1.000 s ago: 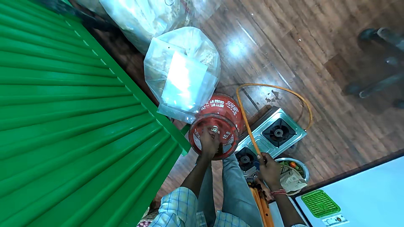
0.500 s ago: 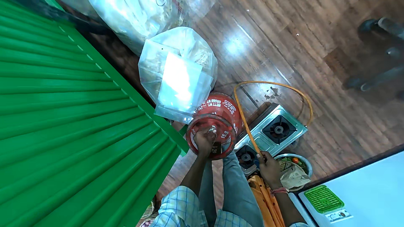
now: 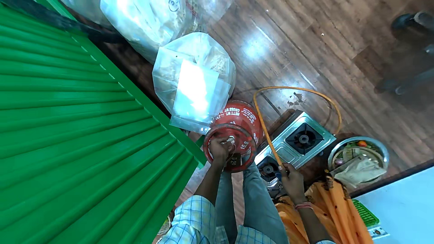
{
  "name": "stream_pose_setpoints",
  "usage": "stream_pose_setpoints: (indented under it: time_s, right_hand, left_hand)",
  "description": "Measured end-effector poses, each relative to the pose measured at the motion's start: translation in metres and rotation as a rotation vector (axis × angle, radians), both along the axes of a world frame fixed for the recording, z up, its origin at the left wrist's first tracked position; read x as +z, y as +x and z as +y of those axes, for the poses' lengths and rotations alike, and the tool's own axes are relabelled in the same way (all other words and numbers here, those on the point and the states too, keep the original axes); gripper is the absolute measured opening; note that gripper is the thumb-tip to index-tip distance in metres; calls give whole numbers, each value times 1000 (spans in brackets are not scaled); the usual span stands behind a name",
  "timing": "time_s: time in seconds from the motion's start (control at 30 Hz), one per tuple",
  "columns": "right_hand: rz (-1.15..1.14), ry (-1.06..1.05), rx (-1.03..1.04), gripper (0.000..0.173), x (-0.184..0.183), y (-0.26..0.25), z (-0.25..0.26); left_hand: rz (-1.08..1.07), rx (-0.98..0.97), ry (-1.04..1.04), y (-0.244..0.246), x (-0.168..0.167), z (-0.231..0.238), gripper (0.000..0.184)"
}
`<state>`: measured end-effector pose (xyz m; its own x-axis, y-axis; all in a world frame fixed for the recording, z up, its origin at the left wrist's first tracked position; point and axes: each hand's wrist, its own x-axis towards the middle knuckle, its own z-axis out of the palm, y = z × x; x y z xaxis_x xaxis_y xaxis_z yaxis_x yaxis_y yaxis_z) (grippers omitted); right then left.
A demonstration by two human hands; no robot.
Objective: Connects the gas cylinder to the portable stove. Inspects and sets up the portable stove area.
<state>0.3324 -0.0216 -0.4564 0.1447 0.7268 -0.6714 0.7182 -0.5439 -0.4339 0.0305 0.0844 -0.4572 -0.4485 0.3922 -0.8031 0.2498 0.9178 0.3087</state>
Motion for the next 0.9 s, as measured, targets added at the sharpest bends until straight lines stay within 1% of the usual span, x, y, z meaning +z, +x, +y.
stream_pose_setpoints:
  time_s: [0.13, 0.2, 0.37, 0.47, 0.57, 0.67, 0.73, 0.9]
  right_hand:
    - [1, -7, 0, 20, 3, -4, 1]
    - [-1, -7, -4, 18, 4, -5, 1]
    - [0, -12, -14, 18, 12, -6, 3]
    - [-7, -10, -2, 18, 16, -6, 1]
    - [-11, 16, -14, 18, 15, -4, -3]
    - [-1, 28, -25, 18, 13, -6, -4]
    - [13, 31, -37, 17, 12, -7, -7]
    - [52, 1, -110, 20, 17, -7, -9]
  left_hand:
    - [116, -192, -3, 3, 13, 7, 23]
    - [128, -231, 8, 3, 12, 5, 23]
    - [127, -229, 34, 0, 6, 0, 22]
    - [148, -209, 10, 6, 4, 5, 21]
    - [155, -216, -37, 13, 7, 15, 22]
    - [137, -213, -8, 8, 5, 12, 24]
    - [136, -233, 15, 6, 3, 11, 23]
    - [167, -357, 35, 9, 13, 16, 20]
